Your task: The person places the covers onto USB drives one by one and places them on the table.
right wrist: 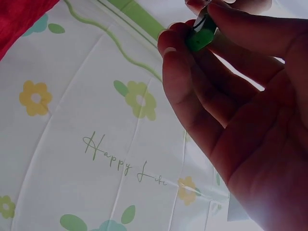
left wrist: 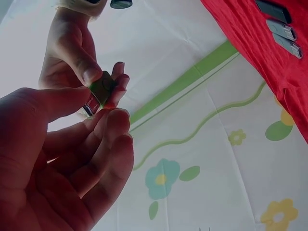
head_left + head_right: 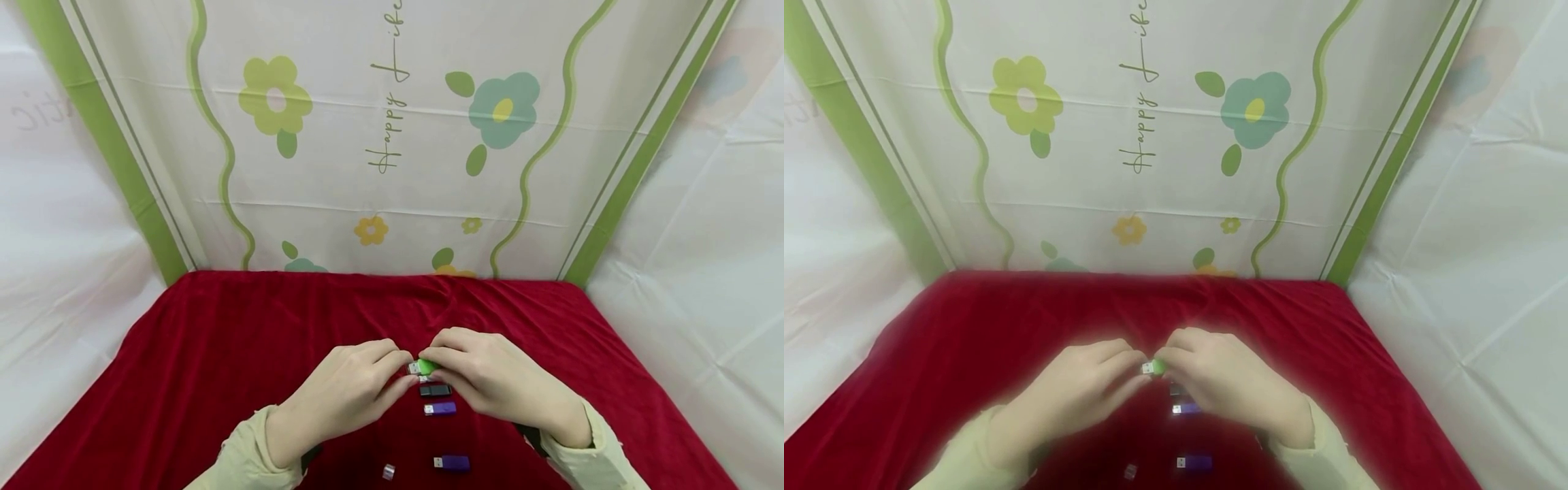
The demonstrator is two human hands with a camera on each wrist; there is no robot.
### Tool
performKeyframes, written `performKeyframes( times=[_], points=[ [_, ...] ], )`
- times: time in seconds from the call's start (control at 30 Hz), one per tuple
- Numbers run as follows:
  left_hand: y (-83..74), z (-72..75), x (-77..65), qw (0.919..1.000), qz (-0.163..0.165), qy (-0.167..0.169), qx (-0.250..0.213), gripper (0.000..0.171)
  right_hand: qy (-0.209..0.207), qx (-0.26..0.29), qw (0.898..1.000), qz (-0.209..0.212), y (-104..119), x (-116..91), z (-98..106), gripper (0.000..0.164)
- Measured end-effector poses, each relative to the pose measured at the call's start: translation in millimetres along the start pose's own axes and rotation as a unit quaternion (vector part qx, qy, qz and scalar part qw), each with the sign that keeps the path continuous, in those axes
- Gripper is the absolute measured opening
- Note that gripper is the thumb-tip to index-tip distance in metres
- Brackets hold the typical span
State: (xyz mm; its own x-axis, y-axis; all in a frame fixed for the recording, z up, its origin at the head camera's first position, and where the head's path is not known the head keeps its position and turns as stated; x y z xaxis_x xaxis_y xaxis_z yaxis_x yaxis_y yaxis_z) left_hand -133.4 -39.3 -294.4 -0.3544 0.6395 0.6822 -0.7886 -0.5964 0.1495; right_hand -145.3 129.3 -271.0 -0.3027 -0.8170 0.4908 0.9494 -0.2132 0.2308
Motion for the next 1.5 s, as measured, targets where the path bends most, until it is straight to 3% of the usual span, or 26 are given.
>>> performKeyframes(
  times=[0.17,0.37,0.5,0.67,1.03,1.23,1.5],
  points=[
    [-2.0,-2.8,-2.6,1.0000,0.000,0.000,0.004,0.015,0.004,0.002,1.000,-0.002,0,-1,-5,0.018],
    [0.7,-7.6,-7.0,0.9996,0.001,0.027,0.010,0.015,0.015,-0.022,1.000,-0.008,-5,-6,-9,0.024],
    [4.1,-8.2,-6.7,0.9992,0.000,0.036,0.017,0.015,0.029,-0.029,0.998,-0.042,-20,-13,-17,0.022],
    [10.0,-6.3,-2.8,0.9993,0.001,0.031,0.020,0.014,0.064,-0.048,0.995,-0.067,-42,-31,-41,0.022],
    [14.0,-8.4,-4.7,0.9978,0.016,0.061,0.020,0.012,0.135,-0.100,0.985,-0.043,-48,-73,-90,0.022],
    [13.3,-10.6,-5.3,0.9964,0.020,0.081,0.019,0.014,0.155,-0.109,0.981,-0.033,-45,-77,-101,0.029],
    [12.1,-13.0,-5.6,0.9945,0.020,0.101,0.022,0.016,0.146,-0.140,0.979,-0.001,-38,-74,-105,0.033]
  ],
)
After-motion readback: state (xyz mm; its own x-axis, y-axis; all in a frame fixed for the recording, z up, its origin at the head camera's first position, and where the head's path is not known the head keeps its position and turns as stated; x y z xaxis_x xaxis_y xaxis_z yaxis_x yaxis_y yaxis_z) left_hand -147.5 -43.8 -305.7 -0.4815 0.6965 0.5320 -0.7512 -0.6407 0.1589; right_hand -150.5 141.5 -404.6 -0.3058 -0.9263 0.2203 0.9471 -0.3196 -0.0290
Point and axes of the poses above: each hand's wrist, its own x-axis towards the middle knuckle, its own z-axis out of the back of the hand, y = z × x, the point moved 5 cm from there along x, towards the middle knuckle, and after that the axes turned 12 degrees about x, right-handed, at the moved point
